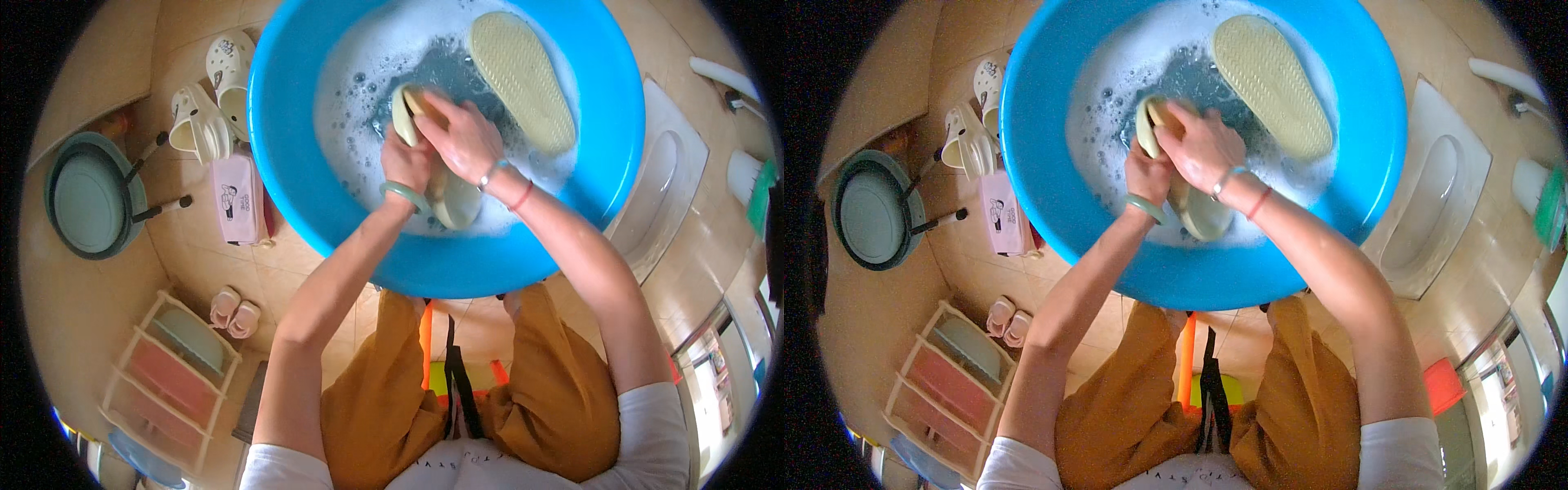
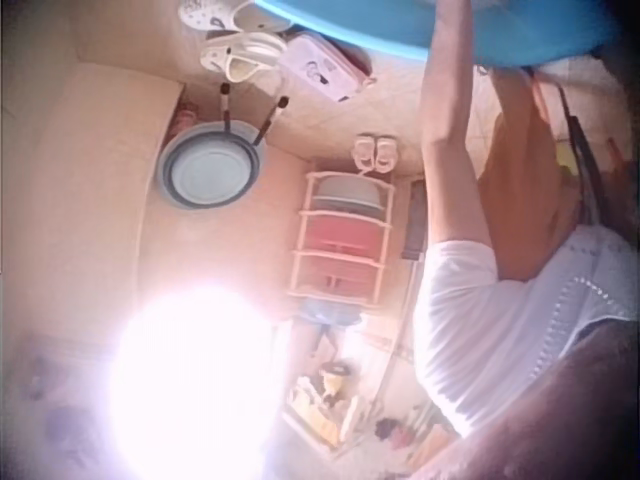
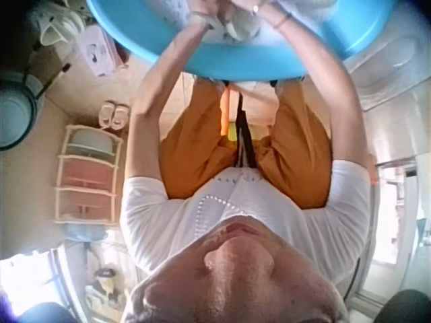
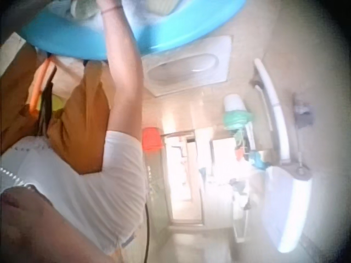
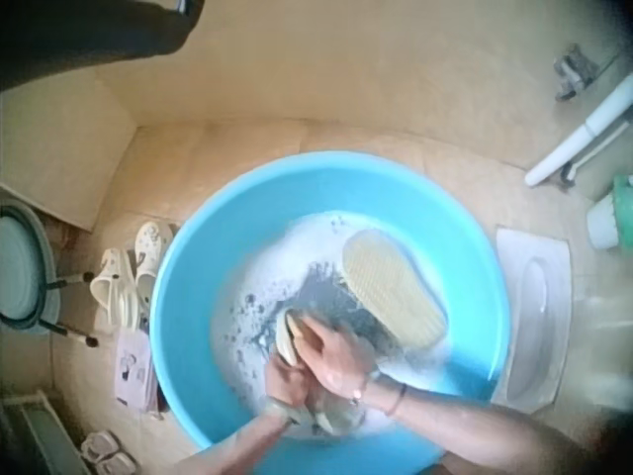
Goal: The person scrubs a pair of white and yellow slippers using a brush and soapy water in a blue basin. They clean the exterior and interior surfaces of the slippers, scrubbing the soles and the footbeds thoroughly.
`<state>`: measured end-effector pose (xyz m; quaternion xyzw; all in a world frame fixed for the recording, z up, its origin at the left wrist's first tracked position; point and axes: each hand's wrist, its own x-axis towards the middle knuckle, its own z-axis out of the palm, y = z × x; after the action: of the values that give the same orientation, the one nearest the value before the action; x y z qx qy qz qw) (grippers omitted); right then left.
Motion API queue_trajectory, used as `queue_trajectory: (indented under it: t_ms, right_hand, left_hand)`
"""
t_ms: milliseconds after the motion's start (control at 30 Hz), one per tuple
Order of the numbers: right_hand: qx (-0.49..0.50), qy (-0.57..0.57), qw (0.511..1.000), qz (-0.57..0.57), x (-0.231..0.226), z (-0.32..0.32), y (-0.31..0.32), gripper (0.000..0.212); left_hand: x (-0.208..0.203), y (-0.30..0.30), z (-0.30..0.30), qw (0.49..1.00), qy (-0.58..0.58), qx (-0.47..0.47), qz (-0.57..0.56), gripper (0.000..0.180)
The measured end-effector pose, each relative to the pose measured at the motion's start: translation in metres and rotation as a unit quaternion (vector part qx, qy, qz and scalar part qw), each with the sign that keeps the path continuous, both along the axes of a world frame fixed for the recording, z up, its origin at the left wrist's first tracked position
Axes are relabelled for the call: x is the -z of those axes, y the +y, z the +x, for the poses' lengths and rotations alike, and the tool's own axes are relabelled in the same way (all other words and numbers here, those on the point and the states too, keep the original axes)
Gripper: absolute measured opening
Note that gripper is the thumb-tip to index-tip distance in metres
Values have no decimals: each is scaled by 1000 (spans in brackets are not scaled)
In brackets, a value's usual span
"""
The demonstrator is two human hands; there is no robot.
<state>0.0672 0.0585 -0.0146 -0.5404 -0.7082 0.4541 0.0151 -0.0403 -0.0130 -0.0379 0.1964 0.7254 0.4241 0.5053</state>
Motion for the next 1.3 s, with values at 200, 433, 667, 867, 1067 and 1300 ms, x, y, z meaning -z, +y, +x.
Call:
queue_trajectory:
  t_ms: [200, 433, 667, 867, 1067, 1300]
  right_hand:
    - [53, -52, 997, 4, -12, -17, 21, 53]
    - [4, 49, 998, 33, -19, 9, -13, 52]
    - [60, -35, 998, 3, -15, -19, 24, 53]
    - [60, 27, 998, -13, -17, 11, -12, 54]
    - [117, 11, 993, -14, -29, -2, 13, 56]
    - [3, 147, 978, 150, -23, 16, 4, 43]
  left_hand:
    - [-12, 5, 7, 998, 53, 17, 7, 48]
    - [-16, -3, 6, 997, 63, 23, 37, 44]
    - [-16, 4, -1, 994, 92, 15, 54, 42]
    - [-28, -5, -2, 991, 107, 79, 14, 43]
    - [-44, 13, -12, 987, 102, 126, 10, 52]
    - [-56, 22, 6, 980, 173, 98, 10, 49]
